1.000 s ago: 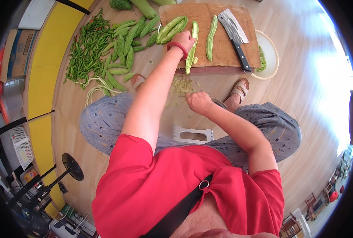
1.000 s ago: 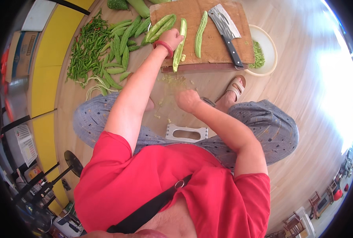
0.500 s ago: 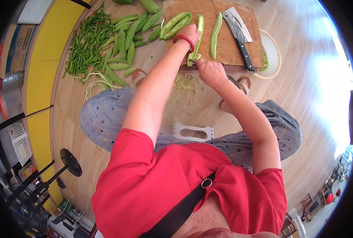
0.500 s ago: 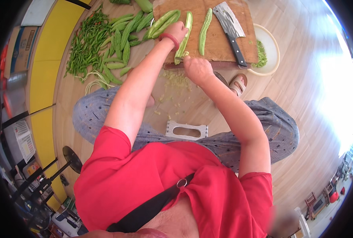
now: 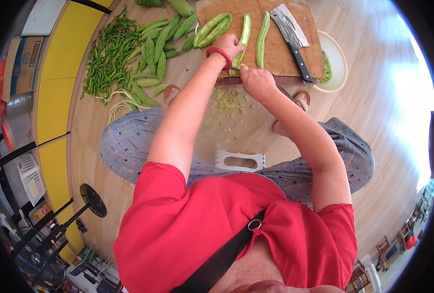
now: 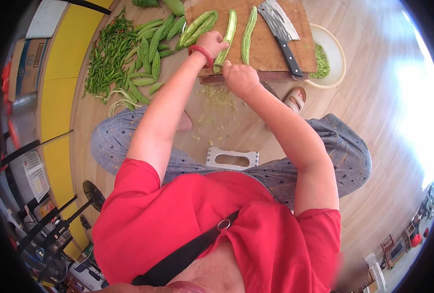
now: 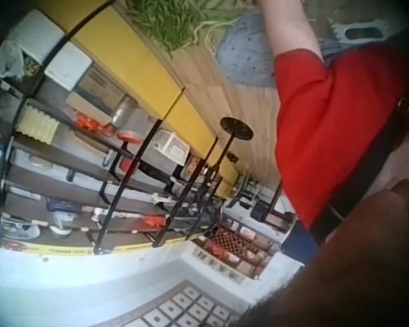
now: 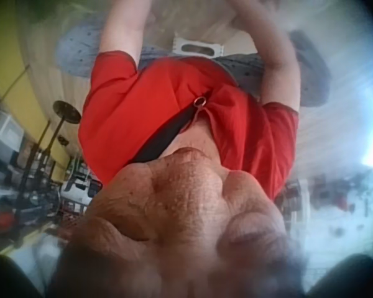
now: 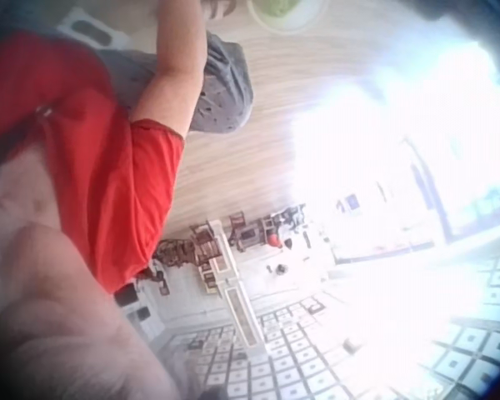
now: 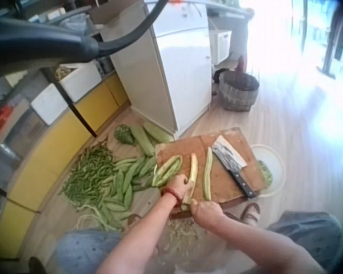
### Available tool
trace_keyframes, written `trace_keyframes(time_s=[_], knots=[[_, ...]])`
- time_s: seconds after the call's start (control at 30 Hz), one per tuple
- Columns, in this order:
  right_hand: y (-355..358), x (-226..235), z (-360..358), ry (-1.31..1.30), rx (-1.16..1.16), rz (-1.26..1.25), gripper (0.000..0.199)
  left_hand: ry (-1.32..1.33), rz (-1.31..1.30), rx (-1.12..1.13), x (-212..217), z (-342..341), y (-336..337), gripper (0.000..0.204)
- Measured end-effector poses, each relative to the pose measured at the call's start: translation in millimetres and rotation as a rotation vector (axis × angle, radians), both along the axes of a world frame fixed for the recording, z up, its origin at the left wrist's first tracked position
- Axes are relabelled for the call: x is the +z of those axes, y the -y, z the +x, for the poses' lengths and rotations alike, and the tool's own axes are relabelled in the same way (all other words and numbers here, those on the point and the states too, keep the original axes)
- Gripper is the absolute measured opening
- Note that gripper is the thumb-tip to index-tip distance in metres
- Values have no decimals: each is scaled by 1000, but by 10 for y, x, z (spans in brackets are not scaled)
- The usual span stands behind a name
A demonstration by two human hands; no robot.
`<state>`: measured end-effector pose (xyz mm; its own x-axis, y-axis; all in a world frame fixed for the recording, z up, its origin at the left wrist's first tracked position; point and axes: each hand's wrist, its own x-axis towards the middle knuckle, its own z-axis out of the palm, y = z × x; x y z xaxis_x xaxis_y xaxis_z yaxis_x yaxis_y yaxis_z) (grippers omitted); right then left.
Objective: The person slices a bitter melon on a wooden cutting board using a knife, then scoops out the seeds with a spoon before slicing it into small pieces and placing them into a bowl.
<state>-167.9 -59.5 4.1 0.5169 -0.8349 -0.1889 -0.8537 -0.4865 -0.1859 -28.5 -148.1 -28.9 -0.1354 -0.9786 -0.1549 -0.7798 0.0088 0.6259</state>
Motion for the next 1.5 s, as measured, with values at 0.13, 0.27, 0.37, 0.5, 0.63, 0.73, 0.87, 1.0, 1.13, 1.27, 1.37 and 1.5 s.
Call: trace_keyframes(time_s=[0.13, 0.27, 0.37, 0.5, 0.63, 0.73, 0.87, 1.0, 1.13, 1.27, 1.37, 1.5], knots=[[-55, -31, -49, -10, 9, -2, 11, -24, -22, 15, -27, -36, -32, 30], [-241, -77, -28, -104, 153, 43, 12, 0, -20, 22, -20, -16, -37, 30], [-464, -134, -45, -51, 186, 66, 13, -18, -9, 27, 23, -38, -22, 30], [-192, -41, -128, 127, -21, -41, 11, -7, -29, 20, -34, -30, -19, 31], [-28, -46, -104, 52, -23, -66, 11, -30, 0, 27, -13, -34, -65, 29], [-274, -122, -72, -39, 138, 9, 12, 11, -74, 4, -82, -65, -33, 29], [-445, -58, -71, -70, 181, 58, 11, 2, -46, 5, -76, -35, -35, 29], [-199, -51, -110, 165, -76, -42, 11, -29, -54, 3, -98, -1, -77, 30], [11, -40, -154, 246, -190, -19, 14, -78, -33, 32, -89, -56, -77, 30], [-275, -58, -102, 215, -32, 141, 19, -118, -68, 68, -132, 18, -146, 27], [-219, -99, -222, 307, -177, 103, 20, -173, -82, 42, -147, 41, -250, 26], [298, 37, -343, 159, -267, -88, 16, -49, -91, 63, -177, 91, -498, 23]])
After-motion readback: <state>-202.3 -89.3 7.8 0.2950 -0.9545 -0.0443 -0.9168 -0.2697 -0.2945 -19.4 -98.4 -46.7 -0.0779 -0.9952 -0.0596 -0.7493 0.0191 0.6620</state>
